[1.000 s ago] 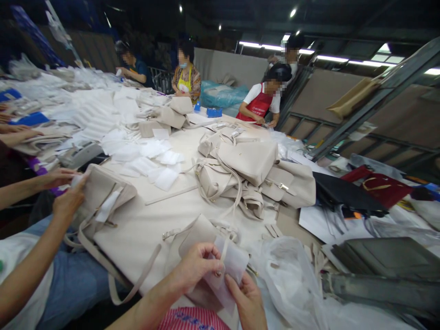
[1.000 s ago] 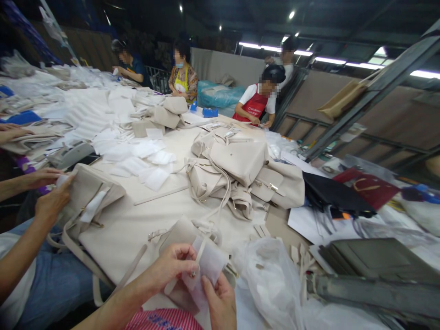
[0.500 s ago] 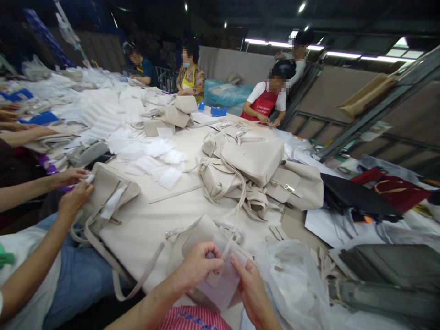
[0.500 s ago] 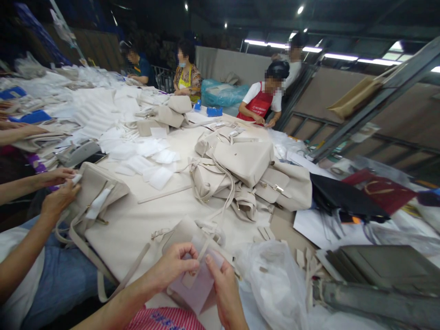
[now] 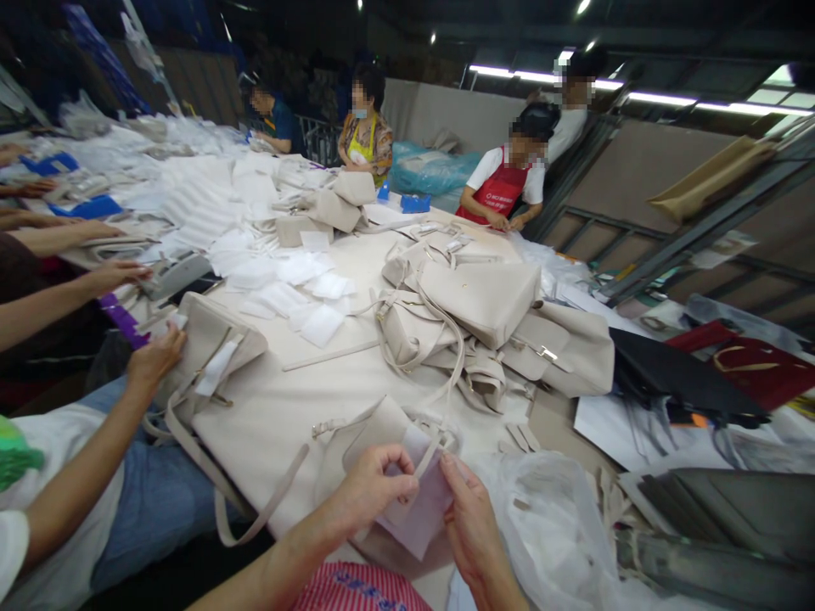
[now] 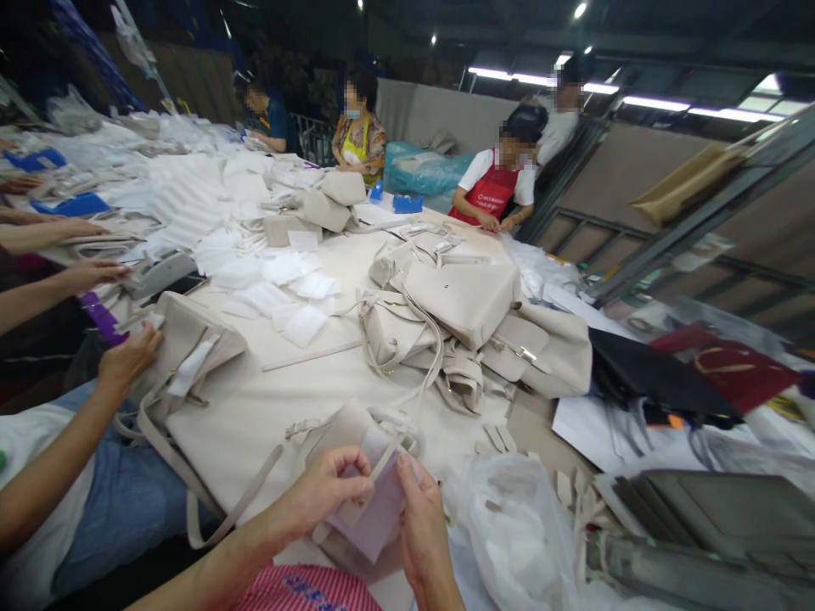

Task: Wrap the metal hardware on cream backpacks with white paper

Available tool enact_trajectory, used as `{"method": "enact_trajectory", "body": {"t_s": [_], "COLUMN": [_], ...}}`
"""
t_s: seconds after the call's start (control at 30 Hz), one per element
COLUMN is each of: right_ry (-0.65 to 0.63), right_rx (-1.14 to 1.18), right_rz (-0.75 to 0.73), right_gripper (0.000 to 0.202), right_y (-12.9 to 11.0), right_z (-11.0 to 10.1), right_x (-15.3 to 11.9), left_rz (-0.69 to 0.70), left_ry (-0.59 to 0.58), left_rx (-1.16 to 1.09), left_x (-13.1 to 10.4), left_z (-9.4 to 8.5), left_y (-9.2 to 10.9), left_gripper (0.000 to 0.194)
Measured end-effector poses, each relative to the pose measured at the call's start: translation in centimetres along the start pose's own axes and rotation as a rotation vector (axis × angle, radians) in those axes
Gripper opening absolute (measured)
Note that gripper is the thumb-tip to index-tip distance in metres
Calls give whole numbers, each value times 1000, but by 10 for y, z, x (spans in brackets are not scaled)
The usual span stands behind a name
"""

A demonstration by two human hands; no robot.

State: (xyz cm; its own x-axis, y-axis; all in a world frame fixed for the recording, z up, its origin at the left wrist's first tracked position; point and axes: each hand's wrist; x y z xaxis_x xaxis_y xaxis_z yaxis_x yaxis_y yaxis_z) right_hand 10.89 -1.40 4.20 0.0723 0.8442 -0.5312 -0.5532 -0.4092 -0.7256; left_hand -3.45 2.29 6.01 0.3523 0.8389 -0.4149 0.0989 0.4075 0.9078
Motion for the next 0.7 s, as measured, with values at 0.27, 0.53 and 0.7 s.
{"method": "enact_trajectory", "body": {"t_s": [0.27,0.53,0.7], "right_ry": [92,160,186], "right_rx": [-1,106,77], "right_rz": [-10,-28,-61], "right_gripper": [43,42,45], "right_y": [2,0,2], "right_z": [6,11,11], "right_x": [6,6,12], "left_rz": [-2,72,153], "left_ry": [52,-14,85], "left_rx": [-145,-205,-79], "left_x": [-1,-6,-7], "left_z": [-2,-2,4], "left_y": [-7,-23,-31], "left_gripper": [40,27,17]}}
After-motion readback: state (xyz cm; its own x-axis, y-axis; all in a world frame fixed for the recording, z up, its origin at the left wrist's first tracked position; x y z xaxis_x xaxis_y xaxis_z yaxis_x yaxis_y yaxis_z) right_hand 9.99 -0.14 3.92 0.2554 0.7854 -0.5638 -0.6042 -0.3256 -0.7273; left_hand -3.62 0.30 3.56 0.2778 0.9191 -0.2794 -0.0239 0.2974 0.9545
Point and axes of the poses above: each hand's wrist, its own x-axis towards the middle knuckle, its own z-axis out of the palm, y = z × x, and after that the axes turned 2 degrees about z, right-handed
